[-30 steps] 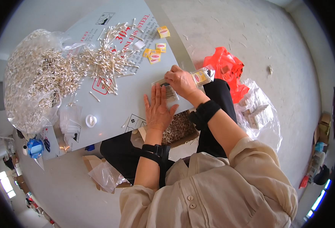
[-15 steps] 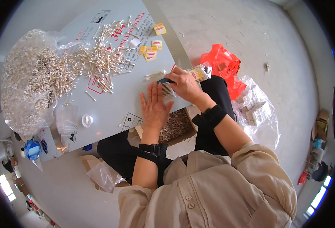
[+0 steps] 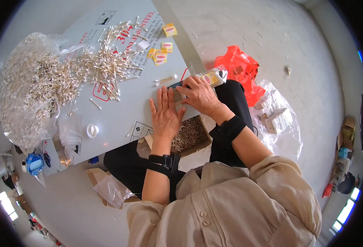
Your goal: Assembling, labeling, and packaging batches of swabs into plastic sleeves.
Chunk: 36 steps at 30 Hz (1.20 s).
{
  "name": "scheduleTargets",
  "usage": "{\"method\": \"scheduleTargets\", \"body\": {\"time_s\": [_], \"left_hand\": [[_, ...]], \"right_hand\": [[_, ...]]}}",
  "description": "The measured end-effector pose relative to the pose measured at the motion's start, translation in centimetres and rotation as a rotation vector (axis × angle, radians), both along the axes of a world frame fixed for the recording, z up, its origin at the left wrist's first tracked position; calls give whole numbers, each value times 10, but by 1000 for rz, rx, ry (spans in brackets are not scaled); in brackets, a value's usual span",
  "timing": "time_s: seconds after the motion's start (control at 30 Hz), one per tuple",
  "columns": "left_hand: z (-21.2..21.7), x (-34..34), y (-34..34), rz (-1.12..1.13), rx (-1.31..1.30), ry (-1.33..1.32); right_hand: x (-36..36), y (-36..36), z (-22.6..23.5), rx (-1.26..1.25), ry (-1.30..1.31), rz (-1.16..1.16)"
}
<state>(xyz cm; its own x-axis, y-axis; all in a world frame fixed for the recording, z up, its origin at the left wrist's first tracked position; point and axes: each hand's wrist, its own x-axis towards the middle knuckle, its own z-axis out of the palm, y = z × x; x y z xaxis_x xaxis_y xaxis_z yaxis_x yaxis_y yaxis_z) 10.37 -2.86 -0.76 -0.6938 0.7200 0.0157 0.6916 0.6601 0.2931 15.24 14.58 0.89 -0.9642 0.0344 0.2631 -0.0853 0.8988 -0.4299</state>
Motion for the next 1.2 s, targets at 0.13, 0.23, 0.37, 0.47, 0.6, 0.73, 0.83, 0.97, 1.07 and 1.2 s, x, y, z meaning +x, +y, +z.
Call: {"method": "scheduleTargets", "body": {"time_s": [0.13, 0.23, 0.37, 0.47, 0.6, 0.73, 0.83, 0.97, 1.07, 1.2], "left_hand": [[0, 0, 7, 5, 4, -23], [-2, 0, 15, -4, 31, 11], [-3, 0, 27, -12, 44, 5], [-5, 3, 37, -19, 66, 19], [-5, 4, 45, -2, 46, 7], [-6, 4, 47, -12, 7, 13], [-6, 6, 53, -21, 6, 30], [-3, 11, 64, -22, -17, 24], [-1, 14, 72, -25, -29, 19], [-2, 18, 80, -22, 50, 32]], "right_hand": [[0, 5, 2, 54, -9, -30], [0, 13, 1, 49, -3, -30], [3, 23, 7, 66, -14, -52], [7, 31, 10, 75, -101, -54], [29, 48, -3, 186, -66, -230], [36, 59, -16, 155, -190, -297], [38, 62, -22, 112, -216, -282], [38, 61, -24, 94, -208, -264], [38, 62, -24, 76, -179, -252], [36, 61, -25, 61, -166, -238]]}}
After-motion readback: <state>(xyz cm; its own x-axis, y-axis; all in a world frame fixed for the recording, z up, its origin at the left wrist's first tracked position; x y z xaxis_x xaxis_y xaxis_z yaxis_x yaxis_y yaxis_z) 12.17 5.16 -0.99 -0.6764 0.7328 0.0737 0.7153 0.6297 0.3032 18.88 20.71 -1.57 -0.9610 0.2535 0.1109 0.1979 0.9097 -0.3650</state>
